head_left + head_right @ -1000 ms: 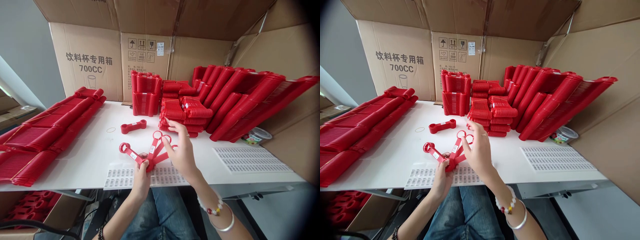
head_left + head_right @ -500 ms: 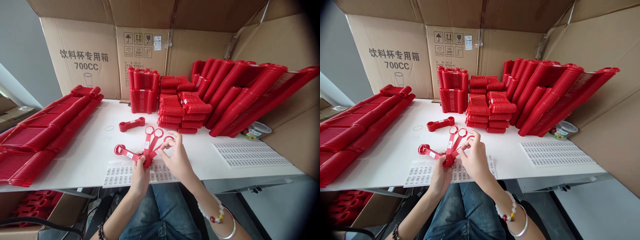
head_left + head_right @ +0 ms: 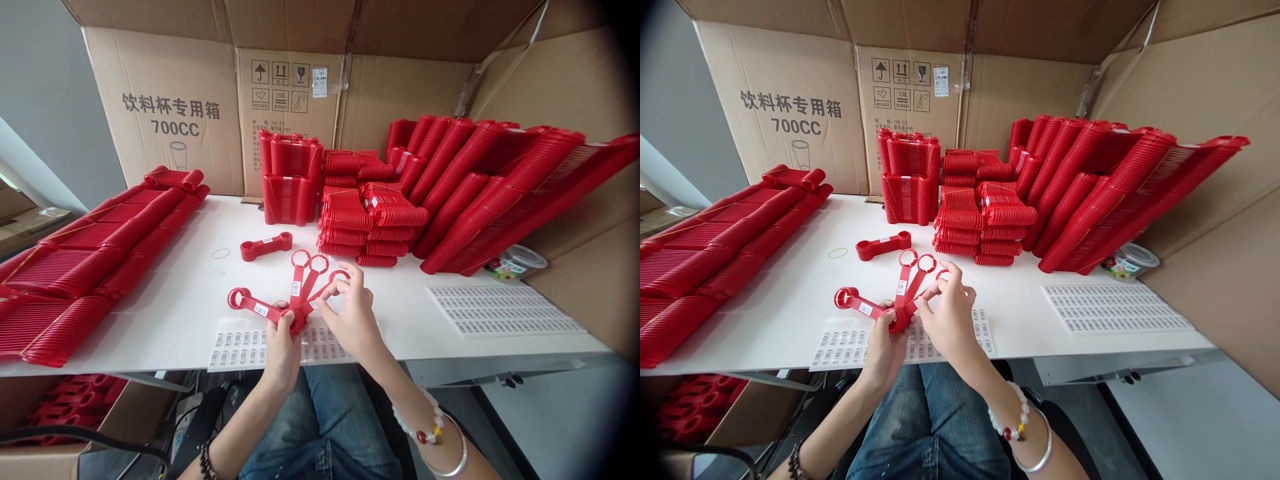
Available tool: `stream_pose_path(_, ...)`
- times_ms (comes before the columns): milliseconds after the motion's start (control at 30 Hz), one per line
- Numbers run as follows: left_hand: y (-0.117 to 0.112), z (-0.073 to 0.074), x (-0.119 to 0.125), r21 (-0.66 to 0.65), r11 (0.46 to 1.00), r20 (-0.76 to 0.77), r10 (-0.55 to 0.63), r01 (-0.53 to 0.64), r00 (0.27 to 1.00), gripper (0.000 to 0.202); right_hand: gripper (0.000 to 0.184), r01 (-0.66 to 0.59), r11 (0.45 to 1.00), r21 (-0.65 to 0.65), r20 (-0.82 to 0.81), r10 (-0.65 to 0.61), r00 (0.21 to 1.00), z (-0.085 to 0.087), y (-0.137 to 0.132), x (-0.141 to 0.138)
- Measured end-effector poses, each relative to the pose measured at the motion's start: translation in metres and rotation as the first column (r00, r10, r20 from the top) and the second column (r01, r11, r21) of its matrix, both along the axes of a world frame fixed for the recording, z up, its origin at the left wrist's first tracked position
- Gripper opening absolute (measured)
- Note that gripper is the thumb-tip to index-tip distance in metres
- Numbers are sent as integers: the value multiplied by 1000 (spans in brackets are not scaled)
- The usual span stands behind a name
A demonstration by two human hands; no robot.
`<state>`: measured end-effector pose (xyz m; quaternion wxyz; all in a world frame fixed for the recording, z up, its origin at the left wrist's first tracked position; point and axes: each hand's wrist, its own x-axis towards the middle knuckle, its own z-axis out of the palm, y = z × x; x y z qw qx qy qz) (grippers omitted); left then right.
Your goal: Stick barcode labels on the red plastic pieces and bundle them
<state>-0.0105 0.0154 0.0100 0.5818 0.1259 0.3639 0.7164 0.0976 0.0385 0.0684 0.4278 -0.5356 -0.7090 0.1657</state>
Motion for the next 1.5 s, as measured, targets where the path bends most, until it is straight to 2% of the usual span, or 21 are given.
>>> stream_pose_path(367,0,1,1,-1,1000,-11,1,-1,1000,35,50,21,1000,19,14,-21,1000,-10,5,1)
stream_pose_path(900,-2,0,0,21,1000,-46,-17,18,999,27,50,41,997,64,62,-45,997,-14,8,1)
stream_pose_path(1100,-1,1,0,-3,1000,-32,-7,7,999,27,50,46,993,112,169,-65,984,-9,5,-2)
stream_pose_path(1200,-1,1,0,3,1000,-15,-25,25,1000,28,50,73,958,277,301,-159,940,-13,2,-5)
stream_pose_path(1333,0,1,1,21,999,17,-46,46,999,31,50,78,854,514,391,-315,865,-26,-1,-8)
stream_pose_path(1400,0,2,1,17,999,17,-34,34,999,31,54,95,822,562,391,-365,845,-29,-1,-8)
stream_pose_path(1500,0,3,1,2,1000,6,2,-2,1000,33,55,145,782,606,377,-443,814,-26,4,-5)
